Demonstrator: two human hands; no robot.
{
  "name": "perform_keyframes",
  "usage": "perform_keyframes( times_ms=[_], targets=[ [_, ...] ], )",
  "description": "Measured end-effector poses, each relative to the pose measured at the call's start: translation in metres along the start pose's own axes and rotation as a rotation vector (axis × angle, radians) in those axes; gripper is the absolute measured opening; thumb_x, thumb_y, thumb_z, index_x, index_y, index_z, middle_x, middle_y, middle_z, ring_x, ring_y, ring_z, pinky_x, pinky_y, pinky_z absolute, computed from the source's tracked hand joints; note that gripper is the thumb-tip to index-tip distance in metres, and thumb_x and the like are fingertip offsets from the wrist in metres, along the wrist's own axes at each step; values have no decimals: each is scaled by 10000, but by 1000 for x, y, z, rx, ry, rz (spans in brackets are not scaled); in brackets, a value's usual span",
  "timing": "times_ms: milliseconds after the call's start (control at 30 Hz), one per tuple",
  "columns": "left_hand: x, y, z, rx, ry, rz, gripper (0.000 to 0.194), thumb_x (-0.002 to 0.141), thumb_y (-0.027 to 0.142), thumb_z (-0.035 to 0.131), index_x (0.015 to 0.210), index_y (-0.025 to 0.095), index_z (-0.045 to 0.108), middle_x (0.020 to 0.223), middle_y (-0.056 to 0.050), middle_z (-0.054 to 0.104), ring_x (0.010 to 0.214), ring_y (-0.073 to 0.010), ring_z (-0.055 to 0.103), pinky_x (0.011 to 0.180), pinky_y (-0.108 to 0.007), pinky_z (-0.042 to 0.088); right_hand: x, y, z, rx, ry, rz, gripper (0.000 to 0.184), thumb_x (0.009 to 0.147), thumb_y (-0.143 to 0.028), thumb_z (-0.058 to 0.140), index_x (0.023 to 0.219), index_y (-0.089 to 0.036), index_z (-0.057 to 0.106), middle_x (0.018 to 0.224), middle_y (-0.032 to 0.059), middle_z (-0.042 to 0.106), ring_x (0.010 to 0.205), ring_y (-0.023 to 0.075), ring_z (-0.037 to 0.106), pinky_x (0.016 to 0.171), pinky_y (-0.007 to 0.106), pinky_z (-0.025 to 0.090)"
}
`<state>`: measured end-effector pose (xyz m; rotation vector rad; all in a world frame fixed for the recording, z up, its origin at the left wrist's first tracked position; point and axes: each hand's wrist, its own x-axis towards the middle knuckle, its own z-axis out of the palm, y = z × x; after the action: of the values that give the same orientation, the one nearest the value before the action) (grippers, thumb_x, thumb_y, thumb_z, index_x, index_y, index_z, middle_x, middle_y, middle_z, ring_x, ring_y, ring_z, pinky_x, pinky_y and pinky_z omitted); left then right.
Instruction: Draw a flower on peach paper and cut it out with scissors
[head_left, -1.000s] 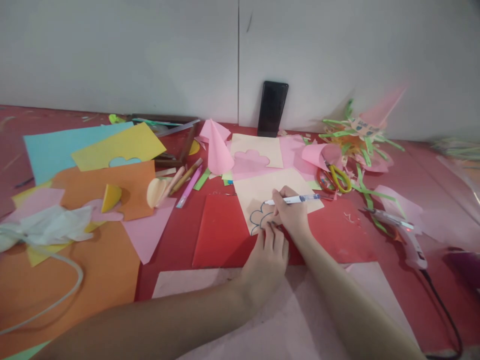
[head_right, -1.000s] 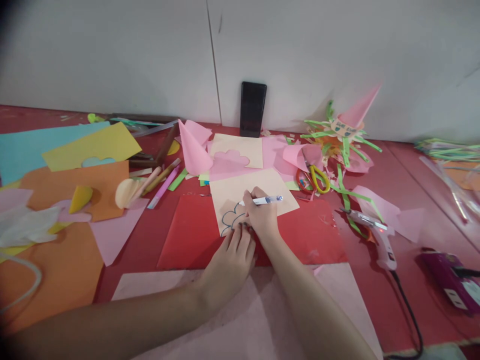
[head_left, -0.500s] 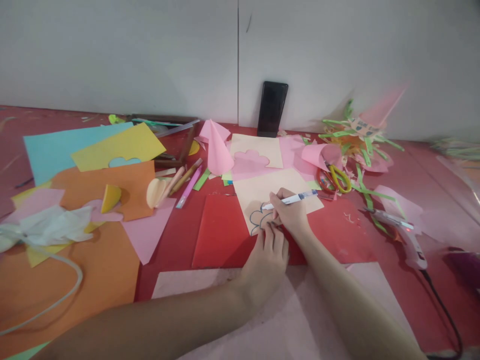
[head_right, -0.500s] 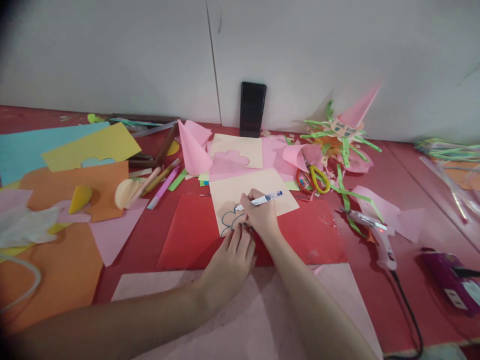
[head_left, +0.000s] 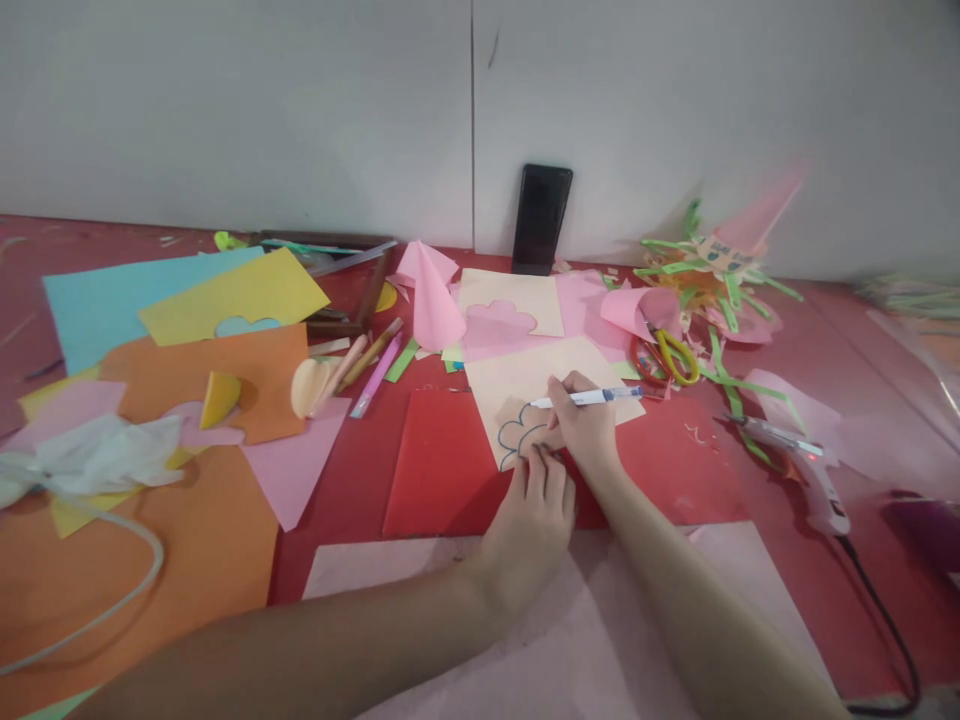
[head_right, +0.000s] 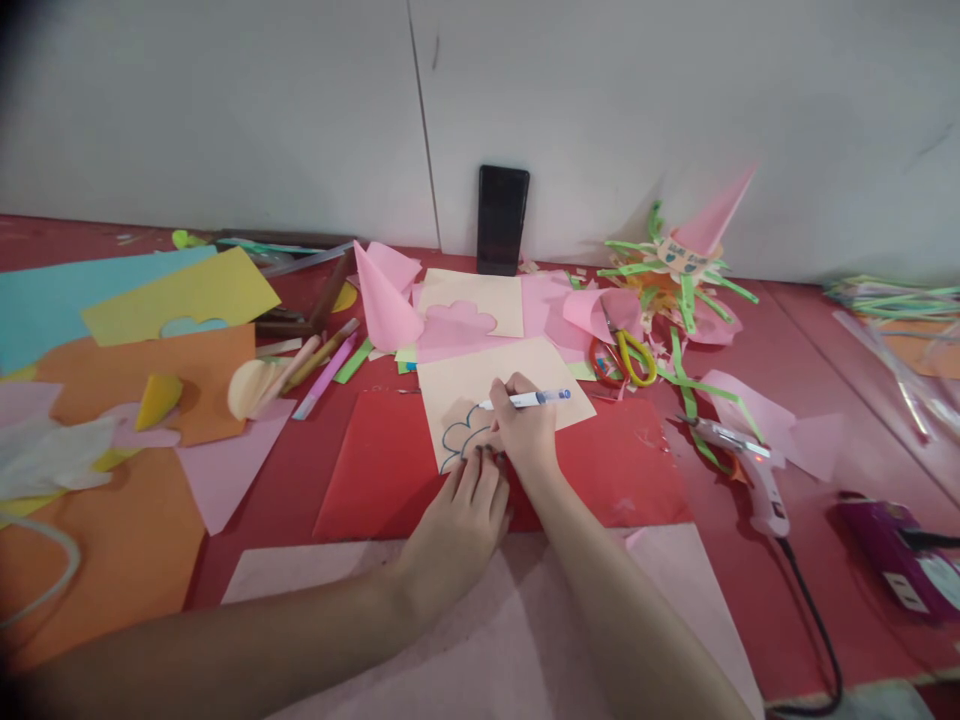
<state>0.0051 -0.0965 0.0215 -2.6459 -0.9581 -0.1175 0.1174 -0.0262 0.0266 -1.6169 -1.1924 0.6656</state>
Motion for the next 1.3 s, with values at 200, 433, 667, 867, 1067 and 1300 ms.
perform_keyframes(
  times_ms=[200, 433, 667, 867, 1067, 1300],
  targets=[
    [1, 0, 0, 26, 4, 4, 374, 826, 176, 374, 1121, 16, 538, 1111, -208, 566, 1081, -307, 523, 896, -405, 435, 0, 0, 0, 33, -76, 16, 331, 793, -319, 484, 502, -205, 376, 349, -72, 420, 362, 73, 393, 458, 202, 347],
    [0, 0, -1, 34, -4, 6, 392, 816, 140, 343, 1143, 12, 519, 1124, -215, 558, 1082, -303, 526, 895, -402, 439, -1, -1, 1, -25, 24, 0, 342, 804, -304, 476, 501, -204, 354, 381, -73, 397, 400, 73, 389, 482, 201, 344],
    [1, 1, 0, 41, -7, 4, 379, 828, 153, 334, 1123, 25, 534, 1115, -192, 570, 1078, -302, 529, 891, -400, 439, 0, 2, -2, 33, -6, 3, 341, 792, -306, 487, 488, -203, 371, 361, -72, 417, 371, 71, 387, 461, 204, 341],
    [-1, 1, 0, 32, -1, 13, 388, 817, 157, 348, 1130, 17, 531, 1113, -205, 566, 1081, -311, 525, 897, -410, 429, 0, 4, 1, 32, -33, -5, 345, 799, -319, 491, 498, -196, 378, 358, -79, 418, 359, 64, 385, 453, 195, 336],
    [1, 0, -1, 37, -3, 7, 403, 811, 145, 344, 1150, 19, 522, 1124, -203, 562, 1079, -300, 526, 889, -406, 435, -2, 0, 1, -46, 69, 1, 345, 804, -293, 482, 502, -194, 349, 392, -79, 397, 399, 66, 389, 466, 195, 322],
    [1, 0, 0, 10, 2, 8, 394, 814, 146, 355, 1145, 10, 521, 1116, -212, 560, 1071, -292, 529, 895, -414, 427, -2, 2, 2, -49, 53, -16, 342, 803, -295, 475, 503, -196, 345, 394, -76, 390, 410, 72, 385, 472, 200, 323]
  ],
)
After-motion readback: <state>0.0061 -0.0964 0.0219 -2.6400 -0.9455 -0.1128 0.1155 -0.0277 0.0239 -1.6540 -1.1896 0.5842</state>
